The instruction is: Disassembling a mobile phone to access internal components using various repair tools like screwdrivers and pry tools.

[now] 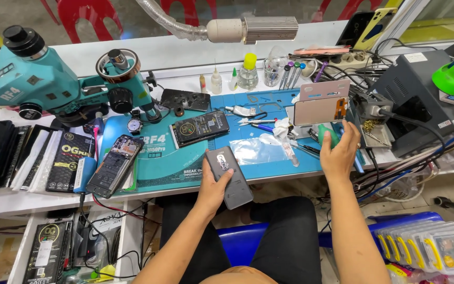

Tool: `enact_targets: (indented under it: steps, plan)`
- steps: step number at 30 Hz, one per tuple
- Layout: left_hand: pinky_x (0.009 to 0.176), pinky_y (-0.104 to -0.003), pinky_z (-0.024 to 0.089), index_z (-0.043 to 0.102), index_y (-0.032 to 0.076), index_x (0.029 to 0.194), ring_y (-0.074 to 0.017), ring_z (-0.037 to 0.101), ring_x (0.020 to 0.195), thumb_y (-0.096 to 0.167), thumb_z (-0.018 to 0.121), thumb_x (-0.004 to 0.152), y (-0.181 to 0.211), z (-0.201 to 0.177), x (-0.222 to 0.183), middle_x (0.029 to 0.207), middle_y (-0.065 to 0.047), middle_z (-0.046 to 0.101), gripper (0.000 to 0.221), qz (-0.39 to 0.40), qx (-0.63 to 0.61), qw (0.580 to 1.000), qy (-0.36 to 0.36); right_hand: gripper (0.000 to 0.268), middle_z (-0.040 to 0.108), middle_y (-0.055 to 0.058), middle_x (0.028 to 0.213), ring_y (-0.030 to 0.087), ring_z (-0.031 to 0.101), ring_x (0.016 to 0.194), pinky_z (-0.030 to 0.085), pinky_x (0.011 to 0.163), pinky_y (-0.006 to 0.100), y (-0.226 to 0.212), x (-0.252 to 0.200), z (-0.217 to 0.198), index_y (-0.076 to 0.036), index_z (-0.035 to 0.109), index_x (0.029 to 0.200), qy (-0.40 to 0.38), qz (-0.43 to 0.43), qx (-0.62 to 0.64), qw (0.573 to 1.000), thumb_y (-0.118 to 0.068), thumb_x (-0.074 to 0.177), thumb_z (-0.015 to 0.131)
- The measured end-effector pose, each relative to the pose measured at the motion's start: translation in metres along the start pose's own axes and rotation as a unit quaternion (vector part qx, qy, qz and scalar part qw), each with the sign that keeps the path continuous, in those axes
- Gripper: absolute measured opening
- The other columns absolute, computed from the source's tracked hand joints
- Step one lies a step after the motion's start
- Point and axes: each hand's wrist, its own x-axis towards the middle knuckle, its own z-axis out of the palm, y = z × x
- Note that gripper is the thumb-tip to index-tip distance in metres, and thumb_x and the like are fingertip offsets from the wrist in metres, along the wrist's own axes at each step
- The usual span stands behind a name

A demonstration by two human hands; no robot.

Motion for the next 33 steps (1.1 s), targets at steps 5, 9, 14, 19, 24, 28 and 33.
enact_targets:
  steps: [5,9,14,19,24,28,33]
  plan:
    - [0.090,-0.047,0.059,-0.005,0.014,0.164,-0.0328,0.063,0.121,0.008,0.062,0.098,0.007,0.004,-0.010,0.144,-0.028,0.053,0.095,-0.002,0.033,0.999,0.017,0.047,0.051,0.026,0.132,0.050,0.054,0.125,0.040,0.106,0.061,0.005,-0.010,0.010,0.006,0.054,0.138,0.027,-0.044,-0.030,0.998,-0.015,0.100,0.071]
    - [0.099,-0.053,0.055,-0.009,0.018,0.164,-0.0395,0.052,0.134,0.012,0.064,0.097,0.018,0.008,-0.019,0.156,-0.031,0.034,0.099,0.000,0.058,0.998,0.025,0.027,0.056,0.009,0.111,0.033,0.063,0.107,0.048,0.097,0.050,0.004,-0.018,0.020,-0.008,0.068,0.121,0.057,-0.141,-0.112,0.982,-0.015,0.096,0.073]
    - [0.119,-0.065,0.017,-0.015,0.025,0.163,-0.0491,0.003,0.153,0.013,0.065,0.096,0.046,0.018,-0.036,0.168,-0.028,-0.002,0.105,0.036,0.115,0.993,0.018,0.024,0.056,0.002,0.086,0.024,0.061,0.082,0.048,0.072,0.038,-0.034,-0.004,0.048,-0.023,0.072,0.108,-0.046,-0.300,-0.160,0.939,-0.013,0.086,0.071]
    - [0.121,-0.063,0.012,0.003,0.026,0.166,-0.0484,0.003,0.153,0.012,0.062,0.098,0.037,0.009,-0.027,0.168,-0.026,0.008,0.090,0.084,0.145,0.986,-0.006,0.015,0.056,-0.001,0.077,0.020,0.060,0.070,0.049,0.060,0.034,-0.040,0.007,0.080,-0.024,0.072,0.102,-0.084,-0.291,-0.203,0.931,-0.017,0.090,0.068]
    - [0.117,-0.052,0.034,0.059,0.018,0.146,-0.0417,0.042,0.143,0.015,0.063,0.098,0.024,-0.005,-0.015,0.145,-0.019,0.059,0.048,0.133,0.188,0.973,-0.012,0.010,0.073,0.004,0.094,0.016,0.069,0.080,0.056,0.065,0.026,-0.088,0.012,0.064,-0.015,0.078,0.101,-0.149,0.108,0.251,0.950,-0.023,0.100,0.072]
    - [0.106,-0.043,0.047,0.075,0.029,0.126,-0.0320,0.064,0.122,0.030,0.064,0.099,0.010,-0.005,0.001,0.124,-0.004,0.075,0.030,0.137,0.265,0.954,0.007,0.010,0.075,0.008,0.082,0.017,0.069,0.072,0.056,0.059,0.032,-0.129,0.007,0.041,-0.010,0.079,0.098,-0.278,0.144,0.279,0.908,-0.017,0.093,0.074]
    - [0.092,-0.036,0.056,0.079,0.041,0.110,-0.0292,0.070,0.110,0.062,0.071,0.087,0.018,0.008,0.016,0.108,-0.010,0.070,0.031,0.085,0.341,0.934,0.061,0.010,0.078,0.014,0.087,0.018,0.069,0.080,0.057,0.066,0.033,-0.170,0.015,0.011,-0.006,0.079,0.091,-0.364,0.187,0.354,0.841,-0.011,0.083,0.079]
